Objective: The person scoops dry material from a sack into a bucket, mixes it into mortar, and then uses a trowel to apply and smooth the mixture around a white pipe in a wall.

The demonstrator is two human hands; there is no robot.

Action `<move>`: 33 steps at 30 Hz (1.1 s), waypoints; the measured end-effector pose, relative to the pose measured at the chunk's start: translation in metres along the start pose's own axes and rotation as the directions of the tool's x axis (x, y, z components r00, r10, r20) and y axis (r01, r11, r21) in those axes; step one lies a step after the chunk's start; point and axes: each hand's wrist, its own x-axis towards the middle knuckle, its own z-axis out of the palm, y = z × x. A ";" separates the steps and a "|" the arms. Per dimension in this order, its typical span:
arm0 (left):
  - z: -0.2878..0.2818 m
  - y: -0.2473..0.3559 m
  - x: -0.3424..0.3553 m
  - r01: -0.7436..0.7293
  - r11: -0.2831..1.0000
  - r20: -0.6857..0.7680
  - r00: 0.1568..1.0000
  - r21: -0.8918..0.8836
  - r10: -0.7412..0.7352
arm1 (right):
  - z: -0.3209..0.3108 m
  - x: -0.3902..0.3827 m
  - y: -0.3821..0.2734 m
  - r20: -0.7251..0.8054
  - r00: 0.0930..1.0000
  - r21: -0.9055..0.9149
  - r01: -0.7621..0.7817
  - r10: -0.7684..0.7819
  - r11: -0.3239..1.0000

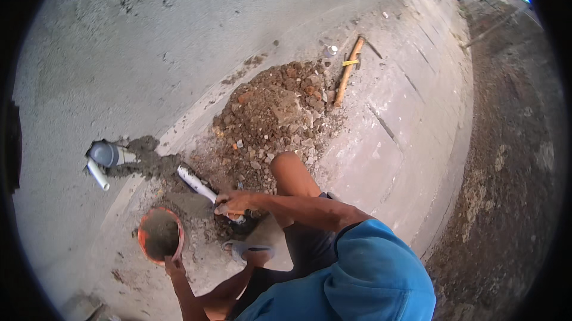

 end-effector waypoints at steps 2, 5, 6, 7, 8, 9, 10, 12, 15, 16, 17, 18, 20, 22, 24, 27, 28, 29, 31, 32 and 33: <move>0.013 0.051 -0.031 0.071 0.997 -0.088 0.994 0.001 -0.071 | 0.005 -0.077 -0.045 -0.063 0.992 0.177 -0.097 0.110 0.979; 0.064 0.116 -0.187 -0.127 0.977 -0.075 0.987 0.169 0.141 | 0.011 -0.171 -0.050 -0.150 0.983 0.293 -0.062 0.110 0.954; 0.079 0.129 -0.235 -0.156 0.958 -0.057 0.983 0.239 0.175 | 0.020 -0.203 -0.076 -0.157 0.979 0.172 -0.105 0.132 0.980; 0.096 0.145 -0.282 -0.139 0.945 -0.098 0.980 0.296 0.174 | 0.029 -0.229 -0.098 -0.196 0.972 0.043 -0.124 0.130 0.991; 0.081 0.147 -0.312 -0.166 0.949 -0.025 0.984 0.267 0.179 | 0.042 -0.247 -0.110 -0.126 0.992 -0.126 -0.027 0.011 0.992; 0.110 0.162 -0.369 -0.172 0.931 -0.018 0.982 0.323 0.187 | 0.050 -0.262 -0.116 -0.079 0.992 -0.292 0.074 -0.102 0.953; 0.105 0.161 -0.396 -0.222 0.909 0.027 0.973 0.353 0.228 | 0.055 -0.272 -0.128 -0.053 0.986 -0.430 0.122 -0.160 0.895; 0.121 0.173 -0.465 -0.240 0.859 0.079 0.970 0.452 0.229 | 0.078 -0.290 -0.154 -0.074 0.974 -0.649 0.117 -0.216 0.751; 0.163 0.184 -0.563 -0.272 0.870 0.192 0.959 0.411 0.209 | 0.120 -0.315 -0.217 -0.185 0.927 -0.931 -0.060 -0.325 0.360; 0.176 0.185 -0.592 -0.270 0.880 0.204 0.958 0.390 0.203 | 0.133 -0.329 -0.237 -0.209 0.924 -0.948 -0.111 -0.320 0.298; 0.187 0.184 -0.613 -0.268 0.891 0.220 0.955 0.368 0.197 | 0.143 -0.342 -0.253 -0.238 0.918 -0.958 -0.167 -0.317 0.235; 0.194 0.175 -0.623 -0.285 0.887 0.274 0.943 0.364 0.191 | 0.151 -0.358 -0.245 -0.236 0.897 -0.961 -0.158 -0.374 0.227; 0.207 0.155 -0.631 -0.320 0.897 0.313 0.923 0.306 0.222 | 0.164 -0.393 -0.229 -0.250 0.892 -0.962 -0.184 -0.376 0.201; 0.227 0.141 -0.648 -0.291 0.920 0.315 0.927 0.261 0.204 | 0.164 -0.426 -0.215 -0.230 0.900 -0.967 -0.169 -0.369 0.189; 0.246 0.125 -0.651 -0.297 0.908 0.304 0.930 0.297 0.205 | 0.139 -0.462 -0.227 -0.217 0.944 -0.956 -0.154 -0.250 0.249; 0.250 0.101 -0.658 -0.470 0.758 0.319 0.879 0.452 0.355 | 0.109 -0.498 -0.236 -0.338 0.908 -0.910 -0.249 -0.247 0.330; 0.266 0.114 -0.685 -0.463 0.631 0.336 0.886 0.622 0.319 | 0.097 -0.502 -0.222 -0.436 0.849 -0.877 -0.328 -0.297 0.350; 0.278 0.111 -0.702 -0.463 0.575 0.347 0.886 0.674 0.306 | 0.084 -0.509 -0.212 -0.524 0.779 -0.838 -0.398 -0.344 0.374; 0.300 0.104 -0.729 -0.457 0.448 0.342 0.885 0.768 0.317 | 0.075 -0.526 -0.204 -0.539 0.799 -0.802 -0.389 -0.268 0.452; 0.311 0.095 -0.732 -0.504 0.386 0.406 0.859 0.772 0.312 | 0.070 -0.532 -0.192 -0.524 0.826 -0.785 -0.373 -0.207 0.495; 0.325 0.087 -0.744 -0.514 0.341 0.424 0.852 0.787 0.307 | 0.063 -0.537 -0.175 -0.503 0.853 -0.762 -0.361 -0.140 0.538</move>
